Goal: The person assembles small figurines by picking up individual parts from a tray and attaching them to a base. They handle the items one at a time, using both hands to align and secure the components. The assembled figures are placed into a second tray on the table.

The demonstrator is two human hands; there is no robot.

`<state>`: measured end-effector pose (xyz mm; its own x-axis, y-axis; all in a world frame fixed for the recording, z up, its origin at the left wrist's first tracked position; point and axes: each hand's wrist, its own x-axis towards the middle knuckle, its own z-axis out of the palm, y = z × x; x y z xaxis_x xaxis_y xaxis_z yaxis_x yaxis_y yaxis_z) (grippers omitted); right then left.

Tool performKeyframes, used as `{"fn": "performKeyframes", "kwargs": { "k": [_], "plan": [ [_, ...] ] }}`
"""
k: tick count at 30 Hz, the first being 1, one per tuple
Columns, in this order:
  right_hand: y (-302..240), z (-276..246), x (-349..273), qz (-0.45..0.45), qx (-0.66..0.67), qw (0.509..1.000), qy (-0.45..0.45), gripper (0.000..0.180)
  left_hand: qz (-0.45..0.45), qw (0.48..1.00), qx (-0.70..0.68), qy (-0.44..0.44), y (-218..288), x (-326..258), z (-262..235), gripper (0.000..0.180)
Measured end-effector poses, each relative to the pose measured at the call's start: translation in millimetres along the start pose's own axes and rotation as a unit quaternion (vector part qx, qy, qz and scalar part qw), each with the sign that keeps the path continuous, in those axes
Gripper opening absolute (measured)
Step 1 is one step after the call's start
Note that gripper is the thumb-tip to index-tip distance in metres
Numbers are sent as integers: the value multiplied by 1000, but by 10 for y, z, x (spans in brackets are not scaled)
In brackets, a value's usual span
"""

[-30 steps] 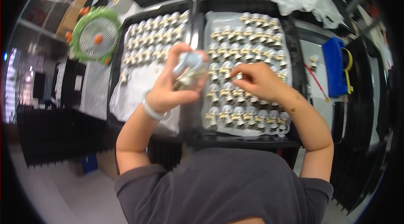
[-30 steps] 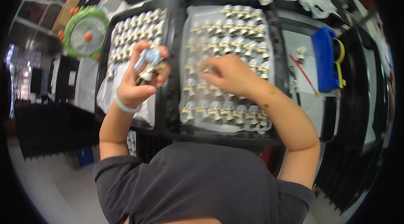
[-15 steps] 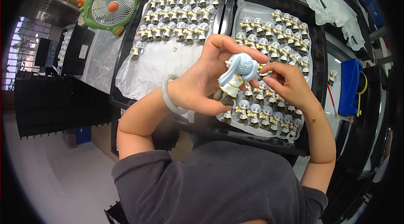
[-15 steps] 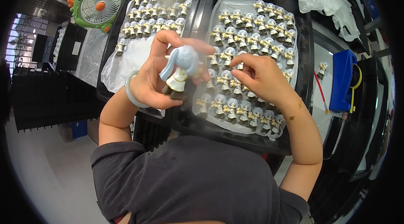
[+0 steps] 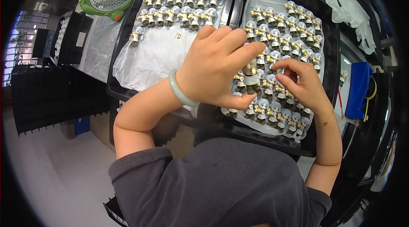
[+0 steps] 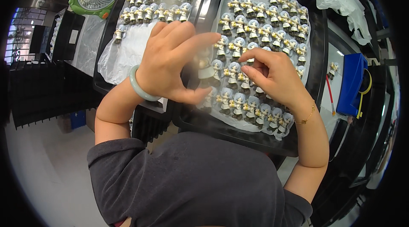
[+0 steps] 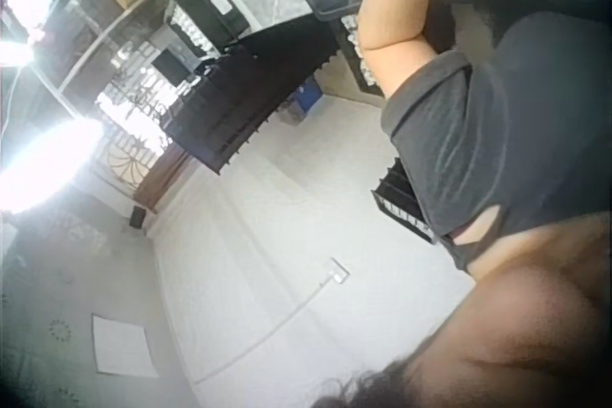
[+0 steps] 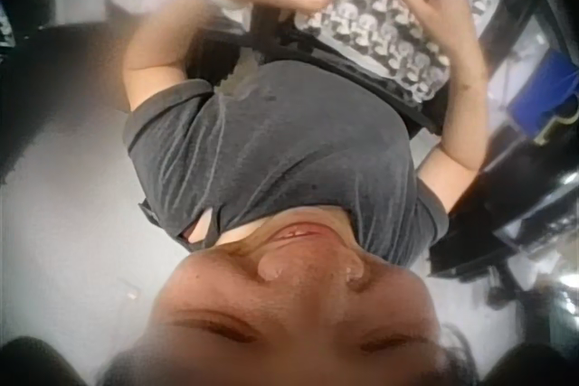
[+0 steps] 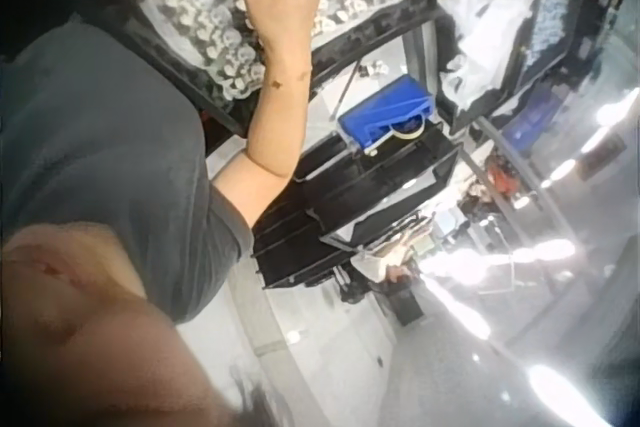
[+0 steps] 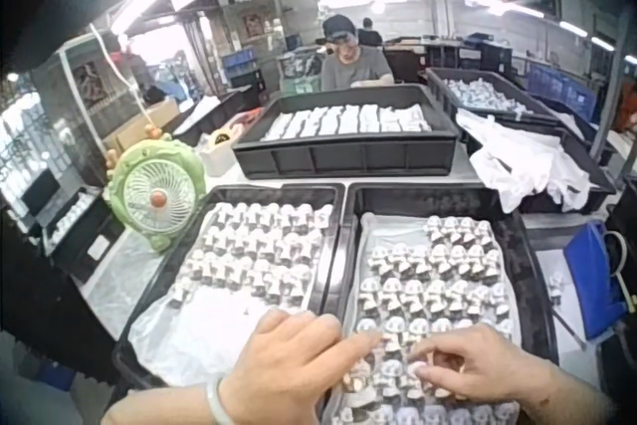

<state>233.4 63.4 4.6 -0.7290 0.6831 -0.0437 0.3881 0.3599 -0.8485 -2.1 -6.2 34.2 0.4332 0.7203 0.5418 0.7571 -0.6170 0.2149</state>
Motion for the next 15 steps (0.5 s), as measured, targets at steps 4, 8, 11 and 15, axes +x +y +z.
{"fn": "performKeyframes", "kwargs": {
  "k": [4, 8, 11, 15],
  "plan": [
    [19, 11, 0, 2, 1, 1000, 0, 12, -12, 999, 25, -21, 19, -13, -13, 64],
    [17, 16, -5, 6, 10, 1000, 1, 12, -4, 1000, 10, -4, 4, -37, 33, 64],
    [4, 15, 0, 8, 6, 1000, 0, 12, 1, 1000, 6, -5, -8, -38, 51, 63],
    [5, 14, -4, 6, -2, 1000, -4, 12, 13, 1000, 3, -2, -28, -37, 84, 63]
  ]
}}
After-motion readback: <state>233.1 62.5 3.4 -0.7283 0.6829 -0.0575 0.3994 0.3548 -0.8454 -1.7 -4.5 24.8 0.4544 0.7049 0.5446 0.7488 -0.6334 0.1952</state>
